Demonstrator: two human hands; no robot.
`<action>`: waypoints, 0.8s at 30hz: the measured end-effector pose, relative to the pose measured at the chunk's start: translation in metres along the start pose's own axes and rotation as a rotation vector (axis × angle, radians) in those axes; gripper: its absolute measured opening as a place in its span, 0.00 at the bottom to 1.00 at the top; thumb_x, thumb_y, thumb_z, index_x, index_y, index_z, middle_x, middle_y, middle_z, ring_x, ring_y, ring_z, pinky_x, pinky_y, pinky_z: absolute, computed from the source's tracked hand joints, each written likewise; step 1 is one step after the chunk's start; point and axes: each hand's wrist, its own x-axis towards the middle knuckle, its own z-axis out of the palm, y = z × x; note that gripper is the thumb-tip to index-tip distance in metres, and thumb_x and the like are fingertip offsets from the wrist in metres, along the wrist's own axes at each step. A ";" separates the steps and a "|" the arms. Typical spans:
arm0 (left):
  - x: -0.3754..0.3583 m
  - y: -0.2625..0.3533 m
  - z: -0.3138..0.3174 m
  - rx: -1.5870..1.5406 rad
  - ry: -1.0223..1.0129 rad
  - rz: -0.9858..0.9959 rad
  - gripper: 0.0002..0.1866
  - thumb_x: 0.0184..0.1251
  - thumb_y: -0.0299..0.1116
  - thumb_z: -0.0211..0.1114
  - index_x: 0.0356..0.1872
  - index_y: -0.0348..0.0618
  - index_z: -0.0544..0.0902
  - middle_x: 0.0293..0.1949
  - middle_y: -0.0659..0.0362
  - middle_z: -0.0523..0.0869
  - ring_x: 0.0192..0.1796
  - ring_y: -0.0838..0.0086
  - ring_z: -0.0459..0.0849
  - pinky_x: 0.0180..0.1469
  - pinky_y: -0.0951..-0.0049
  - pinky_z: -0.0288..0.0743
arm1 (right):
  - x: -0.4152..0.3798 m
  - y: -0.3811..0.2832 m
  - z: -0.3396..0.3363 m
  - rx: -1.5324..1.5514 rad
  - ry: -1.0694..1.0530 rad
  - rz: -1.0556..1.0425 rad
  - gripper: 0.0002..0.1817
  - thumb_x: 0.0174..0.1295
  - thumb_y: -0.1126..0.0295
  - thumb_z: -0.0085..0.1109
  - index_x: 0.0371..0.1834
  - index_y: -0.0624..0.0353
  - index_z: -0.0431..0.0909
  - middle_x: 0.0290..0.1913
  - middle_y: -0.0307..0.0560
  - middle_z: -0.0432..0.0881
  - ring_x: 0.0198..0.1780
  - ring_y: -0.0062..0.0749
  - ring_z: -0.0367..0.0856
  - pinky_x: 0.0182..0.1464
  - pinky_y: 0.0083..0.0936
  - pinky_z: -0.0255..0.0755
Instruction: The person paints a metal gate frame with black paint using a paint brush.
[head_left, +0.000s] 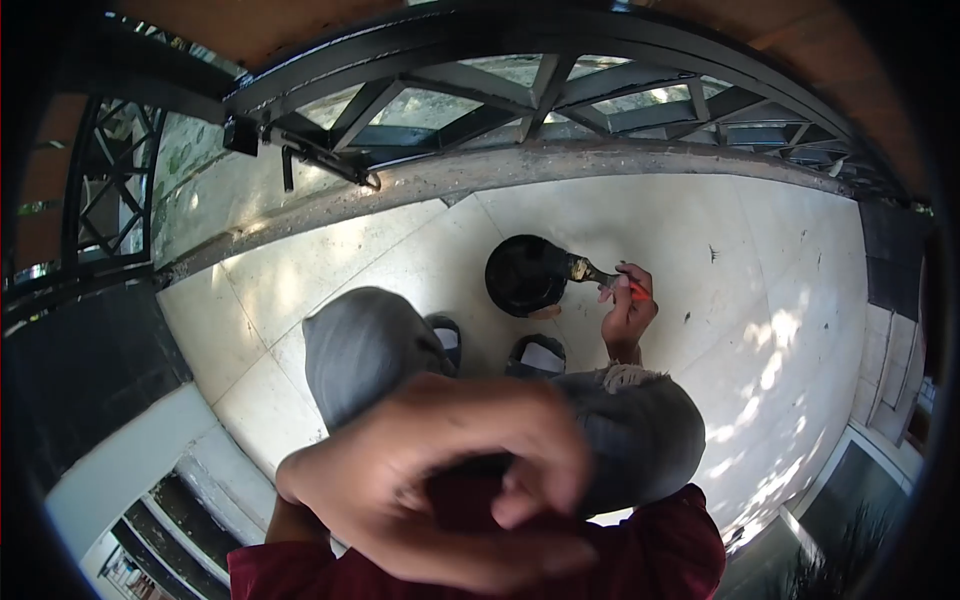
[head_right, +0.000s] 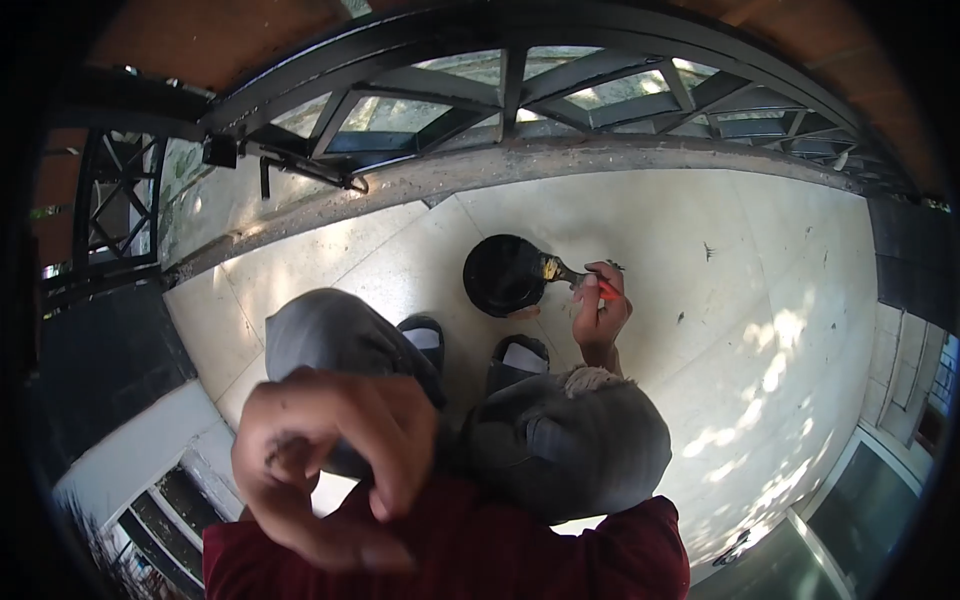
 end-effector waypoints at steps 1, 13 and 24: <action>-0.009 -0.002 -0.002 0.138 0.215 -0.152 0.14 0.56 0.20 0.76 0.41 0.35 0.81 0.32 0.58 0.84 0.33 0.73 0.83 0.36 0.70 0.74 | 0.007 -0.007 0.000 0.054 0.045 0.001 0.11 0.76 0.70 0.51 0.46 0.68 0.77 0.26 0.46 0.82 0.27 0.27 0.81 0.32 0.22 0.73; -0.027 -0.052 -0.014 1.540 -0.285 -0.255 0.13 0.66 0.38 0.67 0.44 0.41 0.83 0.37 0.57 0.86 0.43 0.65 0.86 0.46 0.64 0.76 | 0.105 -0.059 0.019 0.861 0.007 0.248 0.23 0.80 0.50 0.37 0.49 0.63 0.69 0.24 0.54 0.82 0.20 0.41 0.80 0.27 0.30 0.68; -0.075 -0.109 -0.040 1.120 -0.681 0.139 0.31 0.67 0.37 0.57 0.70 0.34 0.67 0.63 0.45 0.76 0.66 0.58 0.76 0.69 0.54 0.67 | 0.143 -0.113 0.050 0.978 0.019 0.358 0.20 0.77 0.48 0.43 0.46 0.55 0.70 0.20 0.49 0.78 0.17 0.39 0.78 0.20 0.29 0.63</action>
